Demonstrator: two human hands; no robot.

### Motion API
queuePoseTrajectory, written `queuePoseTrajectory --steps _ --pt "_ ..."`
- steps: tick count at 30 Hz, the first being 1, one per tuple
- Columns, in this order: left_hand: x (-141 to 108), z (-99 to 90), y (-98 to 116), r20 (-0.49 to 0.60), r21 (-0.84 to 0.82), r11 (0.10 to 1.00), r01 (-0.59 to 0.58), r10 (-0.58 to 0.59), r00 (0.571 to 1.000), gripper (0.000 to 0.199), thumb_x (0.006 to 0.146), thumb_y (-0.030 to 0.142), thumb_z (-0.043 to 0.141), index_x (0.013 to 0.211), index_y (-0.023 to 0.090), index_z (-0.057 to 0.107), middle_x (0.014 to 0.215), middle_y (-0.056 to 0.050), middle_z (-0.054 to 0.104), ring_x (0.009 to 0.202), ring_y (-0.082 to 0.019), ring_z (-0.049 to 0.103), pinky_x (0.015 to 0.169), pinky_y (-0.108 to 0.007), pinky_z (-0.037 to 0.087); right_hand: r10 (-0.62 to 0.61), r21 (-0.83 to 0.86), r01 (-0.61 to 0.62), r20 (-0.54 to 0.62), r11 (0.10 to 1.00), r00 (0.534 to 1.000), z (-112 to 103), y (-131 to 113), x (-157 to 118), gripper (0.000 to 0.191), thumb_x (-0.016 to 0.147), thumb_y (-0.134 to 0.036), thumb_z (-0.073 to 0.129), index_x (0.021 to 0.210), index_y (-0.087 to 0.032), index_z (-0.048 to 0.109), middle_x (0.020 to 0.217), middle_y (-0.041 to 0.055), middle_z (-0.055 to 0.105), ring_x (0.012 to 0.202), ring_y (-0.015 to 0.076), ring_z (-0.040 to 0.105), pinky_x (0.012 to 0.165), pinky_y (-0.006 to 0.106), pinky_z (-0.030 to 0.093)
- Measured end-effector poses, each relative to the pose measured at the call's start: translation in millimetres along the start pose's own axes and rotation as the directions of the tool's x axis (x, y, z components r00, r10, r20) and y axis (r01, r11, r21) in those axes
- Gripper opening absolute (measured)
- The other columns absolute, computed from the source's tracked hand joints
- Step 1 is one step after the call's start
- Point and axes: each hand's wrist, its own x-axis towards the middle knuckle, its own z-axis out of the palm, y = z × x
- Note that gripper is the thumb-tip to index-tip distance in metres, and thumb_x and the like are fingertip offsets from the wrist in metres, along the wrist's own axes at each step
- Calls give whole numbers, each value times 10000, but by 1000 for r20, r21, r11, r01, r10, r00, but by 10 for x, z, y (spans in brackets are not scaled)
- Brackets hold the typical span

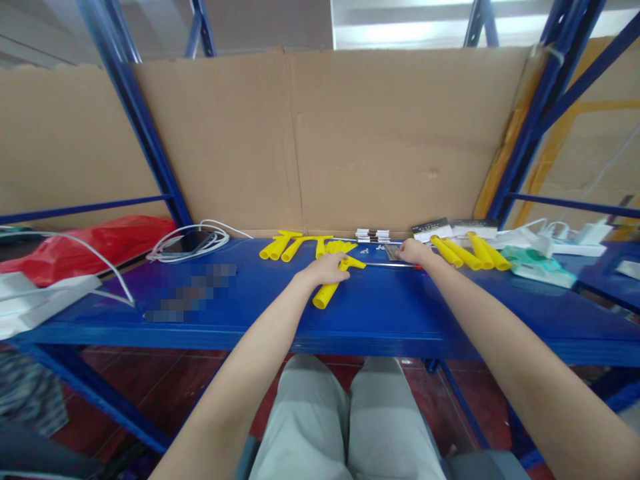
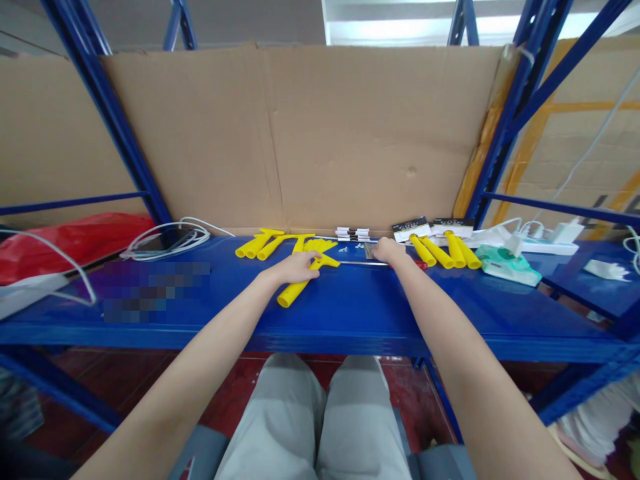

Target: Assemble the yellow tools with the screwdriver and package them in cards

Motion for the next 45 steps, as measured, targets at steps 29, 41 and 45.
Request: queuePoseTrajectory --steps 29,41,45 --pt "1 -6 -34 13 0 997 -77 77 997 577 793 261 548 1356 140 510 1312 -119 599 1183 -254 570 991 -316 428 32 701 43 -93 712 995 -59 -90 -199 155 733 -265 640 642 -147 684 511 -11 531 521 118 451 510 246 341" --pt "-2 -6 -13 -11 -1 994 -110 110 994 554 768 196 539 1322 167 529 1205 -80 656 1062 -225 617 913 -301 462 -356 683 215 71 698 932 -125 -337 -382 248 669 -381 672 609 -148 615 495 -47 436 482 70 326 458 222 244" --pt "-27 -23 15 -8 -37 993 -110 110 994 572 763 184 537 1334 154 523 1129 -82 678 1006 -230 640 870 -298 481 -364 690 181 129 701 922 -124 -336 -395 197 667 -346 685 700 -153 659 528 -34 483 493 74 376 456 202 296"
